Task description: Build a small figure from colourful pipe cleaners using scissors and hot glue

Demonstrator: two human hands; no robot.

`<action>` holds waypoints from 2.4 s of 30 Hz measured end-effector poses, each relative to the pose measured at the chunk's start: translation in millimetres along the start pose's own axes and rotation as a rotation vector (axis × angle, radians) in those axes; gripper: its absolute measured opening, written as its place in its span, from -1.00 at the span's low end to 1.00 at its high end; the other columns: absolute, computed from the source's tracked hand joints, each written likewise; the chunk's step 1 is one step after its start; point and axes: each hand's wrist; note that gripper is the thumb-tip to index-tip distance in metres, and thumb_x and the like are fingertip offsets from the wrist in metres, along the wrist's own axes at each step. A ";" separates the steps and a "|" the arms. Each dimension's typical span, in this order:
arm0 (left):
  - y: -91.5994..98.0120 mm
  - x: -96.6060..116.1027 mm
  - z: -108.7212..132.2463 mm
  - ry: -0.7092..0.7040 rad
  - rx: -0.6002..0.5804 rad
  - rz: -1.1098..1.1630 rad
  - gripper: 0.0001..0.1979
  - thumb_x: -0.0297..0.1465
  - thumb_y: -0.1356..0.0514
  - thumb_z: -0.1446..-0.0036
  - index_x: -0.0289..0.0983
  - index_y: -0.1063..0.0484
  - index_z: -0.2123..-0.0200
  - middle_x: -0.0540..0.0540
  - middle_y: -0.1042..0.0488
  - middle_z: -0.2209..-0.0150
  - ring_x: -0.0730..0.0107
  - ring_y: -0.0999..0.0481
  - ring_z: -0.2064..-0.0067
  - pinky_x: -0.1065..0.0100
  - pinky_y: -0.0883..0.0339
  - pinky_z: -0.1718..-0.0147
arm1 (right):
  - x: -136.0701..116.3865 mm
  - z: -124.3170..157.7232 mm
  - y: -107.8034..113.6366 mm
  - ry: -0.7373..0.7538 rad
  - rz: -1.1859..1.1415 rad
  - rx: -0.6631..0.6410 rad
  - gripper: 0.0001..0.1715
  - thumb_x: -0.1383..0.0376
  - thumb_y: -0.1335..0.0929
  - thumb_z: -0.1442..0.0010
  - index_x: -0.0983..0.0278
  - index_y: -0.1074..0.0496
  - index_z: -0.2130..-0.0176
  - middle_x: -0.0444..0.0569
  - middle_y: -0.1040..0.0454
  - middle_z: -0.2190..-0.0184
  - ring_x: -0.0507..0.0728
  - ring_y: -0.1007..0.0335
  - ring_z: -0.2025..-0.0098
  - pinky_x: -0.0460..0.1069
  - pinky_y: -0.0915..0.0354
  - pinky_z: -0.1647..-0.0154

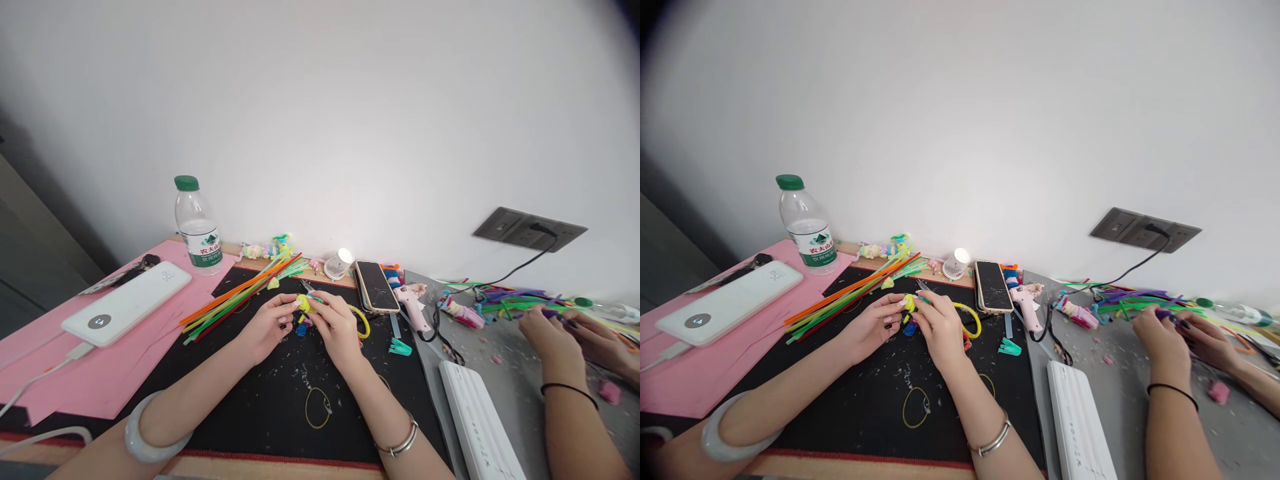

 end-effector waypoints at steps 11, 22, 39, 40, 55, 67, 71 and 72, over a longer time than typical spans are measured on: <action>-0.3 -4.8 0.4 0.060 -0.020 0.029 -0.75 -0.55 -0.41 0.20 -0.31 -0.48 0.38 0.07 -0.39 0.46 0.76 -0.15 0.60 0.59 -0.08 0.61 | -4.2 -2.8 -0.4 0.015 -0.065 0.064 -0.87 0.36 -0.35 -0.21 0.25 -0.51 0.22 0.07 -0.53 0.14 0.15 -0.42 0.16 0.07 -0.39 0.15; -2.3 -3.8 2.2 0.098 -0.041 0.067 -0.78 -0.59 -0.38 0.17 -0.32 -0.44 0.41 0.07 -0.36 0.50 0.74 -0.17 0.61 0.60 -0.09 0.62 | -3.1 0.2 -3.4 -0.024 -0.062 0.059 -0.92 0.36 -0.35 -0.22 0.25 -0.47 0.25 0.07 -0.51 0.14 0.15 -0.42 0.12 0.08 -0.38 0.11; -8.1 -2.9 5.4 0.077 -0.102 -0.015 -0.80 -0.41 -0.39 0.07 -0.30 -0.42 0.41 0.04 -0.39 0.43 0.66 -0.26 0.52 0.55 -0.19 0.52 | -8.0 -0.8 -2.0 -0.264 -0.165 0.060 -0.90 0.39 -0.30 -0.21 0.27 -0.42 0.27 0.05 -0.44 0.19 0.08 -0.40 0.26 -0.07 -0.30 0.43; -8.0 -2.7 5.4 0.082 -0.103 -0.024 -0.81 -0.41 -0.39 0.07 -0.29 -0.43 0.40 0.04 -0.40 0.42 0.66 -0.27 0.51 0.55 -0.20 0.51 | -8.4 -1.4 -1.7 -0.285 -0.177 0.066 -0.90 0.40 -0.29 -0.21 0.28 -0.42 0.28 0.04 -0.44 0.20 0.08 -0.39 0.27 -0.08 -0.28 0.46; -7.8 -4.4 8.2 -0.219 -0.064 -0.527 -0.79 -0.35 -0.35 0.11 -0.29 -0.49 0.36 -0.04 -0.53 0.37 0.46 -0.43 0.38 0.42 -0.26 0.38 | -6.1 -2.2 -5.1 -0.636 -0.415 0.113 -0.87 0.25 -0.33 -0.14 0.27 -0.43 0.35 0.00 -0.47 0.34 0.12 -0.38 0.30 -0.04 -0.28 0.39; -3.8 -2.8 8.0 -0.541 -0.046 -0.967 -0.88 -0.32 -0.23 -0.04 -0.26 -0.45 0.43 -0.05 -0.53 0.45 0.33 -0.49 0.40 0.34 -0.32 0.37 | -9.5 -2.8 -6.7 -0.884 -0.739 0.054 -0.69 0.09 -0.36 -0.08 0.30 -0.34 0.43 -0.21 -0.27 0.63 -0.09 0.03 0.68 -0.13 0.11 0.70; -4.4 -2.3 9.7 -0.598 -0.060 -0.982 -0.91 -0.34 -0.24 -0.04 -0.24 -0.47 0.43 -0.03 -0.52 0.47 0.37 -0.46 0.45 0.39 -0.27 0.44 | -10.7 -3.8 -6.2 -0.918 -0.748 0.021 -0.64 0.08 -0.34 -0.10 0.28 -0.27 0.52 -0.21 -0.26 0.67 -0.10 0.07 0.71 -0.13 0.17 0.71; -4.5 -2.0 9.9 -0.604 -0.054 -0.985 -0.92 -0.35 -0.24 -0.03 -0.23 -0.47 0.43 -0.03 -0.51 0.49 0.39 -0.44 0.47 0.39 -0.26 0.46 | -10.3 -3.7 -6.3 -0.916 -0.740 0.012 -0.62 0.07 -0.34 -0.11 0.28 -0.25 0.54 -0.21 -0.26 0.68 -0.10 0.07 0.72 -0.13 0.18 0.71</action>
Point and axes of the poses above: each hand's wrist, its own z-axis away from the middle knuckle, its own y-axis out of the back of the hand, x = y × z
